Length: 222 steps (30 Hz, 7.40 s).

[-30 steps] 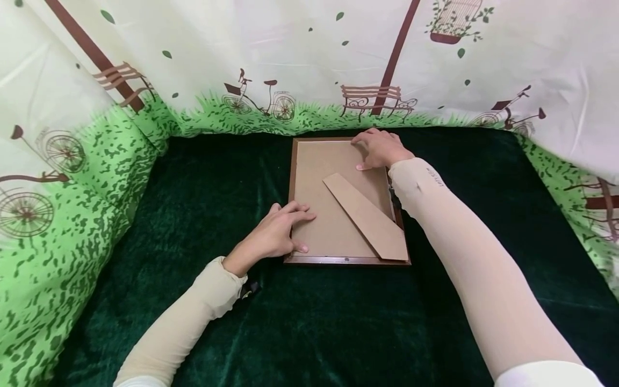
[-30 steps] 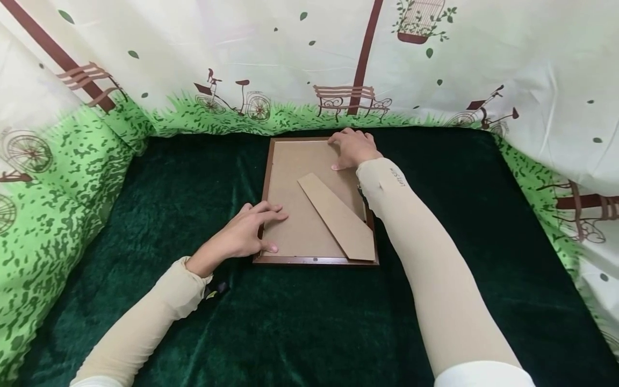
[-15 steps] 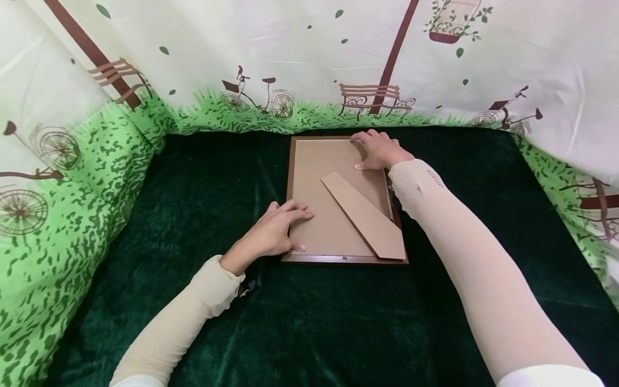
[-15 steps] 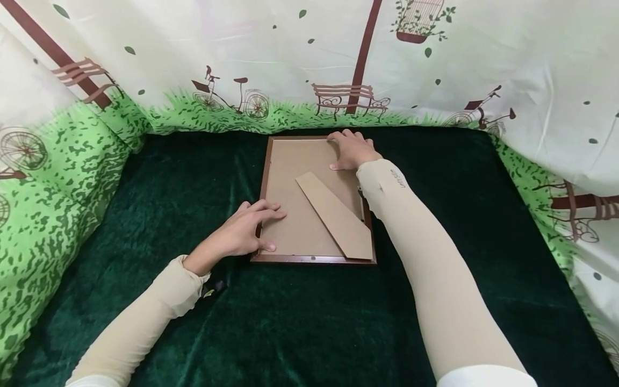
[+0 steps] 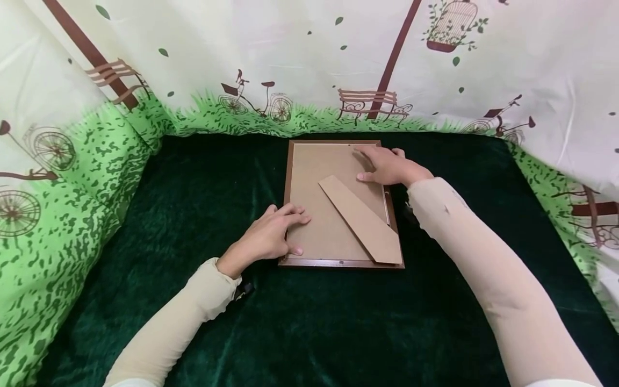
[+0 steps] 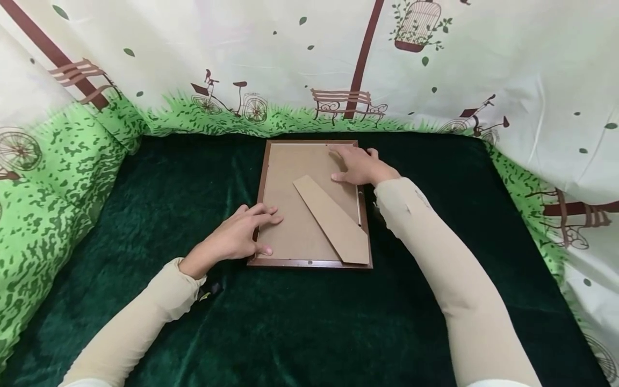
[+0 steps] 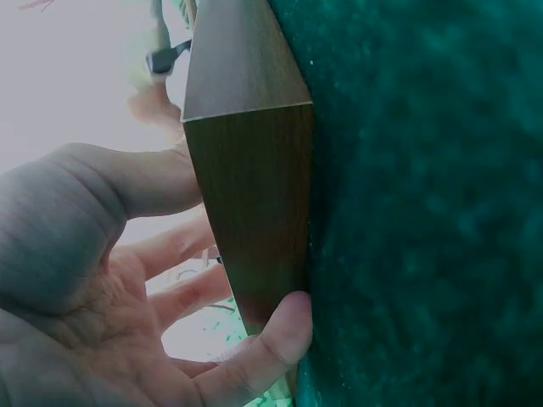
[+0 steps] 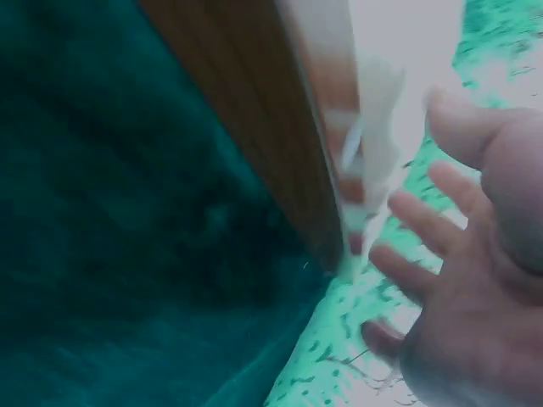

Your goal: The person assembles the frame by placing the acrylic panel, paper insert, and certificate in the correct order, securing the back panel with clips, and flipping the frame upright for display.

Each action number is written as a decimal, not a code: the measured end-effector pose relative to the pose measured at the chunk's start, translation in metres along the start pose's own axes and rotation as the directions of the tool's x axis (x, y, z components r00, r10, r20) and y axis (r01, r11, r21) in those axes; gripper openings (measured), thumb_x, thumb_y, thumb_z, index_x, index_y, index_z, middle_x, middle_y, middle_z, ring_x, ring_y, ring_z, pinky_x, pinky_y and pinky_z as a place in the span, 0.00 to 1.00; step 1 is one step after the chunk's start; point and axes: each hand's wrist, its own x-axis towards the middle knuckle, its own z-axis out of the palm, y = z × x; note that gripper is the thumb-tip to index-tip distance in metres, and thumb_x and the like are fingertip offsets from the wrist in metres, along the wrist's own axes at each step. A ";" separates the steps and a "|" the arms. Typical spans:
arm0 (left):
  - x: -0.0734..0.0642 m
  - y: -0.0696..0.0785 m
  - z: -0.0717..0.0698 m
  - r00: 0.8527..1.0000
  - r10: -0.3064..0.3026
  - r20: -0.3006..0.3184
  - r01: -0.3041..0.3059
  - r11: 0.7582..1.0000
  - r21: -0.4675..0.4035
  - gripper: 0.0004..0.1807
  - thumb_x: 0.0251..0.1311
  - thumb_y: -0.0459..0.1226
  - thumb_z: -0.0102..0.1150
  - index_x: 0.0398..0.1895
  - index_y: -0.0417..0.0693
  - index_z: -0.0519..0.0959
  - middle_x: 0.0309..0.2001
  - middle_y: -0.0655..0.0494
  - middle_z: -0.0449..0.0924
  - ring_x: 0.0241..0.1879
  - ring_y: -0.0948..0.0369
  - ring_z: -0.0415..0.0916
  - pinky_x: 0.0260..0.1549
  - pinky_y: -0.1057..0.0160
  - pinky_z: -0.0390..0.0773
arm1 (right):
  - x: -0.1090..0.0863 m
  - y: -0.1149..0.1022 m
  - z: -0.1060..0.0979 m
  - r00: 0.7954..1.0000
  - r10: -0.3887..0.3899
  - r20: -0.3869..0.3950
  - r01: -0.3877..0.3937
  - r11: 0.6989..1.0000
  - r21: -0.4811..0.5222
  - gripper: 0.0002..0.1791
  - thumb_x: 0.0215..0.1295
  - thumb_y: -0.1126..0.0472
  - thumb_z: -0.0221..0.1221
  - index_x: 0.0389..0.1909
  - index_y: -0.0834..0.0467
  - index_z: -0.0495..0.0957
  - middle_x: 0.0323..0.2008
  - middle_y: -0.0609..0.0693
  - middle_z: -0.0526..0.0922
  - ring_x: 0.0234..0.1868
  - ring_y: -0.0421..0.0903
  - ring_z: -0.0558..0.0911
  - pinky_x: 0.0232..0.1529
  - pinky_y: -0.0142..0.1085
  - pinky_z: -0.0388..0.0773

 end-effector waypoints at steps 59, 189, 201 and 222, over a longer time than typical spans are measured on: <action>0.096 -0.035 -0.027 0.906 -0.367 -0.213 0.255 0.872 -0.418 0.35 0.56 0.37 0.72 0.67 0.50 0.70 0.67 0.51 0.61 0.43 0.56 0.74 0.43 0.59 0.78 | -0.088 0.001 0.047 0.993 0.118 -0.012 -0.115 0.984 0.137 0.61 0.57 0.34 0.66 0.80 0.56 0.43 0.78 0.62 0.45 0.66 0.66 0.67 0.66 0.64 0.64; -0.045 0.011 0.016 0.976 -0.058 -0.210 0.029 0.990 -0.137 0.19 0.62 0.31 0.63 0.57 0.40 0.80 0.68 0.36 0.69 0.11 0.65 0.60 0.12 0.71 0.66 | -0.086 0.000 0.046 0.998 0.058 -0.024 -0.053 0.986 0.159 0.58 0.60 0.44 0.68 0.78 0.65 0.43 0.76 0.67 0.43 0.70 0.63 0.61 0.68 0.61 0.64; -0.038 0.003 -0.009 0.996 0.014 -0.083 -0.012 1.000 0.020 0.17 0.65 0.39 0.63 0.55 0.43 0.84 0.63 0.40 0.77 0.56 0.46 0.79 0.54 0.49 0.80 | -0.086 0.002 0.049 0.998 0.060 -0.011 -0.056 0.977 0.204 0.60 0.59 0.40 0.68 0.79 0.62 0.43 0.76 0.65 0.44 0.69 0.62 0.61 0.69 0.60 0.63; -0.035 -0.002 -0.007 0.985 0.054 -0.164 -0.058 0.998 -0.020 0.15 0.62 0.35 0.66 0.52 0.44 0.85 0.51 0.48 0.76 0.39 0.58 0.76 0.31 0.68 0.77 | -0.088 0.010 0.045 0.999 0.038 -0.035 -0.031 0.981 0.191 0.60 0.57 0.38 0.68 0.78 0.63 0.45 0.75 0.65 0.44 0.69 0.62 0.61 0.69 0.62 0.62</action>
